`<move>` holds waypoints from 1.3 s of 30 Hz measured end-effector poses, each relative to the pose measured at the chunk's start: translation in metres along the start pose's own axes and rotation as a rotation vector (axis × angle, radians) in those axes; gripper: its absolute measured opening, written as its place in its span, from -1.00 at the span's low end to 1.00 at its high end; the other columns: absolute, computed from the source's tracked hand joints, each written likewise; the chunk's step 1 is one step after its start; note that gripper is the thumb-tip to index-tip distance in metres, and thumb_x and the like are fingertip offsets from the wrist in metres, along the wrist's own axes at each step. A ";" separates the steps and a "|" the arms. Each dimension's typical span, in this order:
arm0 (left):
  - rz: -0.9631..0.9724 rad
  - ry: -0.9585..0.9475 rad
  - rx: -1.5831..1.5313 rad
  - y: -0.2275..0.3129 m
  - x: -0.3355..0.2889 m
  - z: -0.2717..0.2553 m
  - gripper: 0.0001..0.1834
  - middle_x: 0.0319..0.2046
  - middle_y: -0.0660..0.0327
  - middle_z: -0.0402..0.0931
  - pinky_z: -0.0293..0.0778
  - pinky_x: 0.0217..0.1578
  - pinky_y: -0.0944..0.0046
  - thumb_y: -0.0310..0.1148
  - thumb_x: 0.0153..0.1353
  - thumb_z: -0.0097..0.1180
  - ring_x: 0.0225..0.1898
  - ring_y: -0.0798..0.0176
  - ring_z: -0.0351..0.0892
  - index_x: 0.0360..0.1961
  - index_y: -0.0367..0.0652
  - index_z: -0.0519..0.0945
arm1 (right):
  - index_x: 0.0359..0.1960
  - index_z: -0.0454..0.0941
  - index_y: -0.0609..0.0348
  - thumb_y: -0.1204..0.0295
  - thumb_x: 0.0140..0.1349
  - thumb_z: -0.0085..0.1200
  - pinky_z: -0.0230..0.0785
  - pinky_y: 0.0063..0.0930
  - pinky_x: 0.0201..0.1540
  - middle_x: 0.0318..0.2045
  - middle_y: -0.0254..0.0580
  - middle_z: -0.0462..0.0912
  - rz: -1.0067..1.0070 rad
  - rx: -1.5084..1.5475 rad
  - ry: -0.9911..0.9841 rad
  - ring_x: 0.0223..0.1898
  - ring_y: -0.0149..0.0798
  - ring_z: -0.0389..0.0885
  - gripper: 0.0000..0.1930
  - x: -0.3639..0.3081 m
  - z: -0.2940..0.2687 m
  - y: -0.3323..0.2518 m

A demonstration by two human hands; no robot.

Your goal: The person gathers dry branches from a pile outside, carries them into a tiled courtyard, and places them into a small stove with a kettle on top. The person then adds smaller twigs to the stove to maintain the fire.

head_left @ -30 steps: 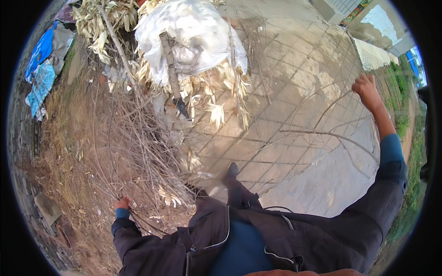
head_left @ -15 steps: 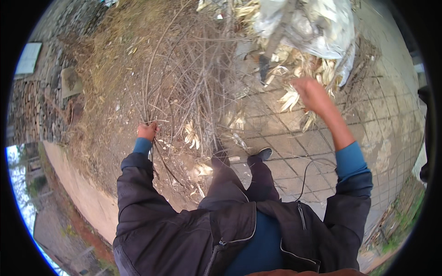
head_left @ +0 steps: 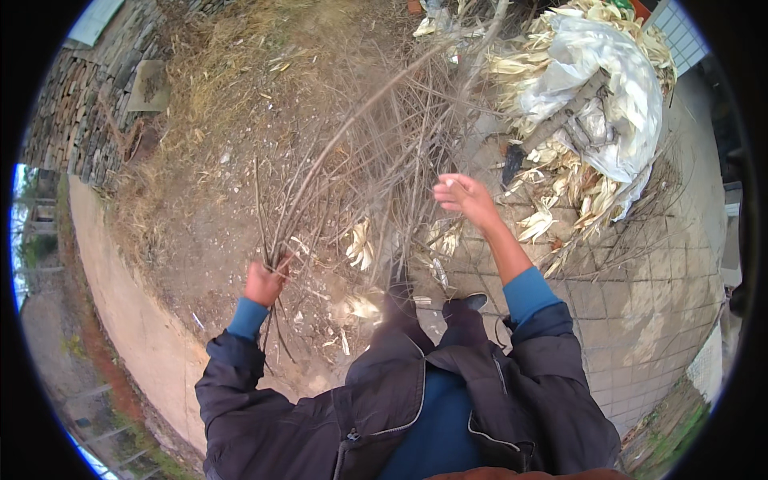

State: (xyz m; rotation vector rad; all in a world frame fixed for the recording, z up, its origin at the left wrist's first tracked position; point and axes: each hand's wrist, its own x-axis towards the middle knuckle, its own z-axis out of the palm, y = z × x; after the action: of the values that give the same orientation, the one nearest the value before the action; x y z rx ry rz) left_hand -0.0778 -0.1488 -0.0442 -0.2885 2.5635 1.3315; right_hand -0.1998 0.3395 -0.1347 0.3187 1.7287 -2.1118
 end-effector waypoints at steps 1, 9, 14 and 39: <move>-0.049 -0.006 0.020 0.001 -0.013 -0.007 -0.77 -0.60 0.34 0.57 0.40 -0.52 0.30 -0.30 0.44 0.25 -0.54 0.46 0.49 -0.10 -0.25 0.79 | 0.34 0.47 0.30 0.26 0.60 -0.03 0.62 -0.29 0.17 0.12 -0.01 0.70 -0.014 0.056 0.026 0.08 -0.19 0.74 -0.56 0.015 0.016 -0.008; -0.134 -0.049 0.075 -0.047 -0.103 -0.044 -0.81 -0.54 0.26 0.58 0.48 -0.46 0.23 -0.43 0.38 0.19 -0.50 0.34 0.56 -0.07 -0.24 0.74 | 0.36 0.37 0.31 0.20 0.57 0.01 0.54 -0.17 0.31 0.24 0.11 0.60 0.106 0.153 -0.017 0.27 -0.04 0.62 -0.50 0.118 0.119 -0.007; -0.127 -0.044 0.186 -0.062 -0.151 -0.046 -0.83 -0.50 -0.09 0.63 0.52 -0.42 0.03 -0.42 0.24 0.24 -0.48 -0.13 0.66 -0.18 -0.22 0.74 | 0.45 0.28 0.29 0.06 0.56 0.01 0.44 -0.10 0.37 0.35 0.09 0.50 0.231 0.111 -0.056 0.36 -0.02 0.52 -0.36 0.171 0.202 0.053; 0.182 0.125 0.015 -0.086 -0.049 -0.033 -0.46 -0.29 -0.09 0.71 0.63 -0.20 0.11 -0.51 0.11 0.38 -0.26 -0.03 0.79 0.19 -0.12 0.68 | -0.12 0.39 0.23 0.55 0.59 -0.12 0.47 -0.36 -0.23 -0.29 -0.22 0.50 -0.205 1.029 -0.227 -0.34 -0.38 0.46 -0.94 0.276 0.236 -0.136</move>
State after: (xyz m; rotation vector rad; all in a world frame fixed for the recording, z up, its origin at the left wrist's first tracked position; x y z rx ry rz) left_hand -0.0107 -0.2209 -0.0777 -0.1423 2.7597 1.3949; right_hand -0.4904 0.0893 -0.0778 0.1529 0.4435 -2.8923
